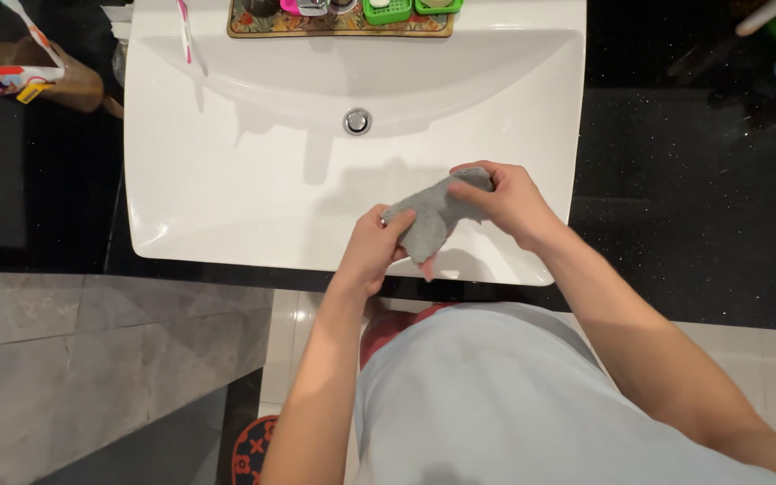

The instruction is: Cleaning a bathroom sink using a cloth and a toothbrush to scrub various areas.

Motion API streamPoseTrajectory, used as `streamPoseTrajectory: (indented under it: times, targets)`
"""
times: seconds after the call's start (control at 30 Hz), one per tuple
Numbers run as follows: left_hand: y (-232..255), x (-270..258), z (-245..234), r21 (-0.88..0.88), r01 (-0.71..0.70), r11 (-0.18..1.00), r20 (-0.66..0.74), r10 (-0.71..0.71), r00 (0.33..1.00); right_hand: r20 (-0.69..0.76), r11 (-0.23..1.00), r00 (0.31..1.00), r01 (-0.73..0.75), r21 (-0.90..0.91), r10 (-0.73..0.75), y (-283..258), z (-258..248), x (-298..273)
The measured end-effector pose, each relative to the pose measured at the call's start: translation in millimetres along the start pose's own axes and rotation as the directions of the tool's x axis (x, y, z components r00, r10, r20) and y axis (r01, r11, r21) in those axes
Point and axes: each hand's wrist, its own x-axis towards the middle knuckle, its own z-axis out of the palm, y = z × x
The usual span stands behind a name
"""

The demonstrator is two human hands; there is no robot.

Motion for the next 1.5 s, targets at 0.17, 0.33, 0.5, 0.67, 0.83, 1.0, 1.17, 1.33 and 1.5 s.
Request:
streamPoseTrajectory:
  times: [0.17, 0.33, 0.5, 0.67, 0.83, 1.0, 1.17, 1.33, 1.5]
  targets:
    - [24.0, -27.8, 47.3, 0.105, -0.158, 0.982, -0.155, 0.173, 0.973, -0.220, 0.959, 0.934, 0.261, -0.112, -0.280, 18.4, 30.6, -6.5]
    - [20.5, -34.9, 73.0, 0.238, -0.399, 0.885, 0.156, 0.371, 0.915, 0.111, 0.699, 0.986, -0.168, 0.695, 0.126, 53.6, 38.0, 0.7]
    - [32.9, -20.3, 70.1, 0.036, -0.288, 0.957, 0.046, 0.286, 0.957, 0.300, 0.341, 0.943, -0.332, 0.879, 0.144, 90.8, 16.6, 35.8]
    - [18.4, 14.6, 16.2, 0.263, -0.259, 0.929, -0.055, 0.282, 0.958, -0.073, 0.837, 0.931, -0.286, 0.467, 0.359, 39.0, -35.5, 86.6]
    - [-57.3, 45.3, -32.6, 0.682, -0.143, 0.718, -0.188, 0.360, 0.914, -0.184, 0.689, 0.973, -0.227, -0.688, 0.137, 36.6, -58.7, 117.4]
    - [-53.3, 36.8, -16.8, 0.872, -0.117, 0.475, -0.148, 0.484, 0.863, 0.298, 0.404, 0.935, 0.200, -0.892, 0.194, 106.9, -79.0, 149.8]
    - [-58.6, 38.6, -16.5, 0.890, -0.150, 0.431, -0.121, 0.540, 0.833, 0.268, 0.358, 0.934, 0.173, -0.918, 0.237, 65.7, -82.9, 135.3]
    - [-58.7, 35.8, -21.8, 0.909, -0.205, 0.362, -0.052, 0.588, 0.807, 0.363, 0.311, 0.918, 0.301, -0.901, 0.161, 68.5, -88.9, 138.3]
    - [-72.4, 34.8, -23.9, 0.927, -0.219, 0.306, -0.017, 0.617, 0.787, 0.385, 0.328, 0.918, 0.338, -0.882, 0.091, 68.7, -64.8, 95.7]
